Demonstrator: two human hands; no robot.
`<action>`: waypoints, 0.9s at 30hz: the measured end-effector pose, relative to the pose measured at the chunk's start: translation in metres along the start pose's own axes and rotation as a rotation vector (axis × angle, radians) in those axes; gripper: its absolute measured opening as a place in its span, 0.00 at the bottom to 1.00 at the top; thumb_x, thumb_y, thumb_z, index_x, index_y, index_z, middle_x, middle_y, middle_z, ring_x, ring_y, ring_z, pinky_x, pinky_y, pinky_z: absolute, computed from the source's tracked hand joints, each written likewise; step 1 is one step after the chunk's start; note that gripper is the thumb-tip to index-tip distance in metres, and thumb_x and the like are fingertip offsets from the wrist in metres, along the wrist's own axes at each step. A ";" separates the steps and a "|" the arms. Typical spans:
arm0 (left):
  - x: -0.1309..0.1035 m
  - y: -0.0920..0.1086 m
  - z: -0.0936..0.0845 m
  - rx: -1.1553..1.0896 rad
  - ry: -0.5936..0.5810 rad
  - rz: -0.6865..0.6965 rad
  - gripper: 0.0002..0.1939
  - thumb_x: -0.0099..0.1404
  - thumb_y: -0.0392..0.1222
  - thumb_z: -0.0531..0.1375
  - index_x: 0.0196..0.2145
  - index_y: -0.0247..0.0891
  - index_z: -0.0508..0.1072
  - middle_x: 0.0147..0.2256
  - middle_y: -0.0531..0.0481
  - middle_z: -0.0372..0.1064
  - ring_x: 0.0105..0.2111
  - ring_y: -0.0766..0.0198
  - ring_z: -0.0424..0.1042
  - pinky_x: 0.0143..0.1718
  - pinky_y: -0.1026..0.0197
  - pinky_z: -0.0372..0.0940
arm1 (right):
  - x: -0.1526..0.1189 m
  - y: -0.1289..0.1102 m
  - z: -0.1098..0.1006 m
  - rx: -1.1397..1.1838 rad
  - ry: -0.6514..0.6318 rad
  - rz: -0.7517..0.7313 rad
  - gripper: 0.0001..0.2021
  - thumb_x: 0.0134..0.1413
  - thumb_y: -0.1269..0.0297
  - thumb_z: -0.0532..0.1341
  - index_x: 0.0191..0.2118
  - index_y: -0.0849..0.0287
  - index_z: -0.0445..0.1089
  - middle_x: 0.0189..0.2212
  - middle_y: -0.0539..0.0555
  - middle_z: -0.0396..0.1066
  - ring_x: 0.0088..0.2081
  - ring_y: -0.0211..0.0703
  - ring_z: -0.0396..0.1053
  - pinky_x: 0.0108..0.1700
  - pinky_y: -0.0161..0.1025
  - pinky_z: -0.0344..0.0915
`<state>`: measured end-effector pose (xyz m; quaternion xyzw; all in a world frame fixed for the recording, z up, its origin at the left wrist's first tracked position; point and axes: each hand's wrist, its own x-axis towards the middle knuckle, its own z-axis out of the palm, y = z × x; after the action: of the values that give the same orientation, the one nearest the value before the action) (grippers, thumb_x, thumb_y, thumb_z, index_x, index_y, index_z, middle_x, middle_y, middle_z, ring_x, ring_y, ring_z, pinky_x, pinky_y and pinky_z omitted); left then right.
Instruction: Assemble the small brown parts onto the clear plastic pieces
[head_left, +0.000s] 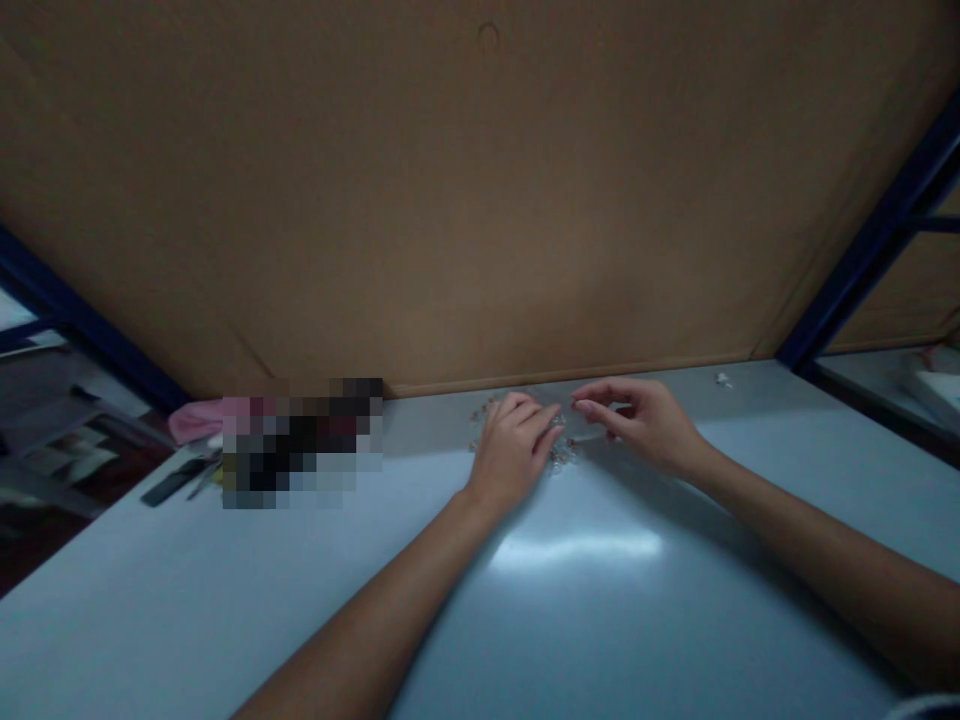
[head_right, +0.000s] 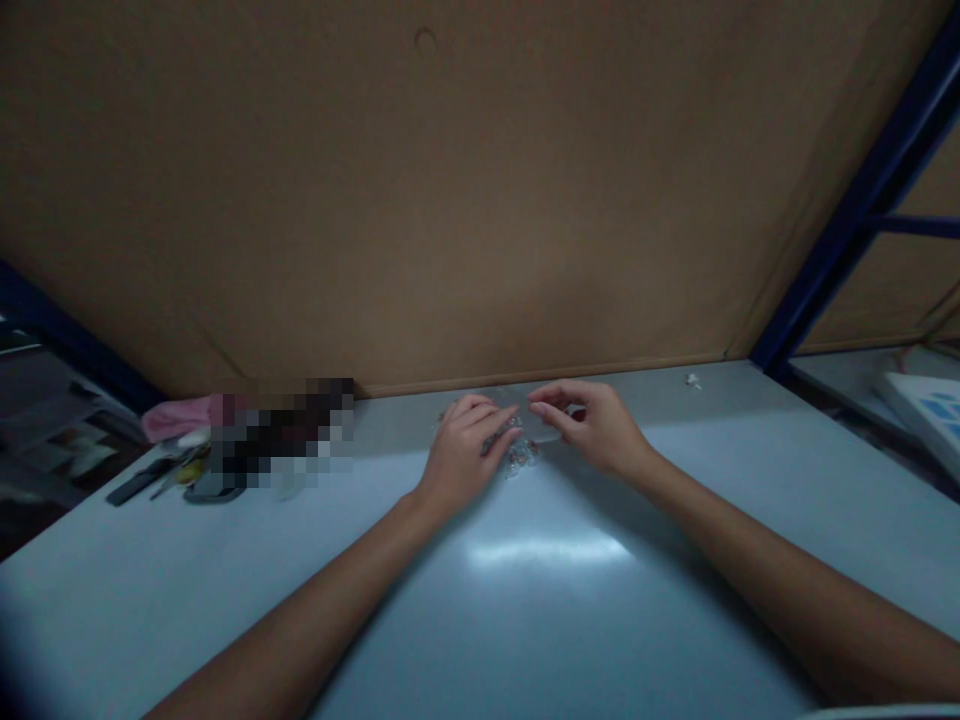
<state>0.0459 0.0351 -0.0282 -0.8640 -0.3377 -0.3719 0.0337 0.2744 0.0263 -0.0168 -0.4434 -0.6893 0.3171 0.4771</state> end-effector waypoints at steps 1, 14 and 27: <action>0.000 0.001 0.000 -0.003 0.004 -0.004 0.14 0.75 0.42 0.63 0.55 0.38 0.79 0.43 0.44 0.80 0.49 0.51 0.72 0.51 0.46 0.68 | -0.001 -0.001 0.002 0.036 -0.003 0.010 0.21 0.61 0.45 0.68 0.47 0.58 0.82 0.42 0.59 0.82 0.35 0.45 0.76 0.30 0.38 0.71; 0.000 0.004 -0.002 -0.085 0.089 -0.086 0.10 0.72 0.45 0.67 0.46 0.39 0.81 0.43 0.43 0.77 0.46 0.53 0.75 0.51 0.49 0.70 | -0.005 -0.009 0.014 0.218 0.016 0.103 0.23 0.52 0.44 0.73 0.42 0.60 0.83 0.34 0.56 0.80 0.27 0.38 0.67 0.24 0.35 0.61; 0.001 0.003 -0.002 -0.116 0.139 -0.017 0.11 0.73 0.47 0.65 0.49 0.40 0.82 0.42 0.43 0.80 0.46 0.53 0.76 0.50 0.49 0.72 | -0.006 -0.007 0.018 0.348 0.002 0.191 0.23 0.50 0.44 0.75 0.43 0.59 0.83 0.23 0.49 0.71 0.23 0.33 0.57 0.24 0.34 0.54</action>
<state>0.0464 0.0329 -0.0255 -0.8337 -0.3195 -0.4504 0.0037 0.2568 0.0178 -0.0194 -0.4178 -0.5785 0.4748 0.5151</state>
